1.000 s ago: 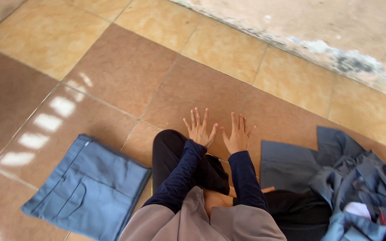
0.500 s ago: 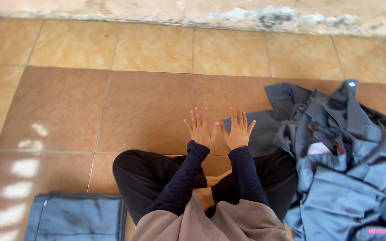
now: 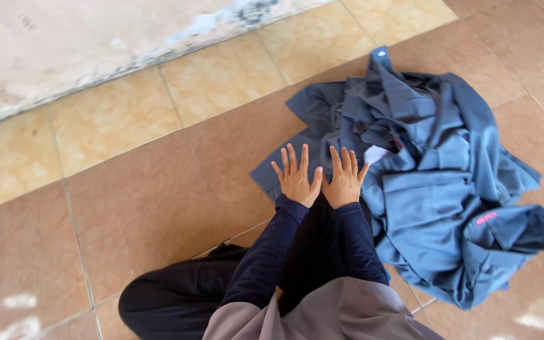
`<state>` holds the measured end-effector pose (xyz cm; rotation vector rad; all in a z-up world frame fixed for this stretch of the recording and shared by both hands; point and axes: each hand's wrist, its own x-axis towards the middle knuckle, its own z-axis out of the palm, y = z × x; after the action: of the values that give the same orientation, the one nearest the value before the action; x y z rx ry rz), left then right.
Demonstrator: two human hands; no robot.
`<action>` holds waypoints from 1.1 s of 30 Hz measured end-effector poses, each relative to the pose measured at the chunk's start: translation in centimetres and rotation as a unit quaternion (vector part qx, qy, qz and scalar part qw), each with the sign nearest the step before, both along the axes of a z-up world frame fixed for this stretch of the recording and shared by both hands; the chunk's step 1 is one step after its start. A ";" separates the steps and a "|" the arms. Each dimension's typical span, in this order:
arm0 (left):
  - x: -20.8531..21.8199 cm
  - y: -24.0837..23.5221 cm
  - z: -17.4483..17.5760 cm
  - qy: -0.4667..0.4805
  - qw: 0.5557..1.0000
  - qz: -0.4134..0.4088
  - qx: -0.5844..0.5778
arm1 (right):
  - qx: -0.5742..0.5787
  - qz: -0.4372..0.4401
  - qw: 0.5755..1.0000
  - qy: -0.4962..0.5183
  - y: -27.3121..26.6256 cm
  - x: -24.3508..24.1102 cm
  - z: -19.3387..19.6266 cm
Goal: The person sits on a tiled floor and folds a pair of blue trousers by hand. They smooth the fabric, fold the legs together, and then fold the garment into a compact rectangle before placing it aside.
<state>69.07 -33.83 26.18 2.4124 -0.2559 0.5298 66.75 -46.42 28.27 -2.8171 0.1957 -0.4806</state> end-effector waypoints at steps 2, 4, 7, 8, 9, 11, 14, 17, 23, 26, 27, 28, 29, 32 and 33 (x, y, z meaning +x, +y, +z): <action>-0.4 -2.7 -0.2 -0.003 0.999 -0.042 -0.002 | -0.004 -0.030 1.000 -0.001 -2.2 -1.0 -0.1; -0.9 -5.3 0.0 -0.005 0.996 -0.086 -0.007 | -0.010 -0.061 0.998 -0.001 -4.3 -2.1 0.5; -1.9 -8.0 -0.4 -0.010 0.989 -0.144 0.011 | -0.020 -0.099 0.995 0.022 -7.0 -3.9 0.7; -2.2 -8.8 -0.7 -0.012 0.987 -0.161 0.018 | -0.010 -0.112 0.993 0.031 -8.1 -4.4 0.2; -2.5 -9.4 -1.2 -0.013 0.984 -0.177 0.026 | 0.001 -0.124 0.991 0.041 -9.0 -4.9 -0.4; -2.8 -10.3 -1.8 -0.007 0.980 -0.196 0.028 | 0.006 -0.147 0.988 0.051 -10.2 -5.8 -0.8; -3.3 -11.2 -2.7 0.007 0.975 -0.217 0.039 | 0.024 -0.169 0.983 0.060 -11.3 -7.0 -1.1; -3.6 -11.7 -2.9 0.031 0.970 -0.234 0.053 | 0.055 -0.181 0.979 0.071 -11.8 -7.6 -1.2; -1.9 -12.4 -6.5 0.044 0.973 -0.213 0.083 | 0.130 -0.196 0.966 0.112 -12.3 -7.8 -2.2; -0.1 -12.8 -11.9 0.066 0.972 -0.201 0.104 | 0.171 -0.211 0.955 0.118 -12.6 -7.7 -3.1; 0.5 -13.0 -13.8 0.062 0.972 -0.206 0.095 | 0.190 -0.220 0.949 0.120 -12.8 -7.7 -3.4; 0.3 -12.8 -13.0 0.062 0.972 -0.207 0.096 | 0.191 -0.220 0.949 0.120 -12.7 -7.6 -3.4; 0.1 -12.6 -12.1 0.060 0.972 -0.221 0.055 | 0.188 -0.238 0.939 0.165 -12.7 -7.5 -3.3; -0.6 -12.3 -10.6 0.059 0.971 -0.230 -0.009 | 0.157 -0.247 0.930 0.220 -13.2 -7.1 -4.4; -0.9 -12.3 -10.3 0.062 0.971 -0.228 -0.031 | 0.131 -0.241 0.934 0.231 -13.5 -7.0 -5.0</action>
<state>68.19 -46.11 15.84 2.2149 -0.7051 0.1741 59.76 -59.91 23.27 -2.5526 0.9822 0.1268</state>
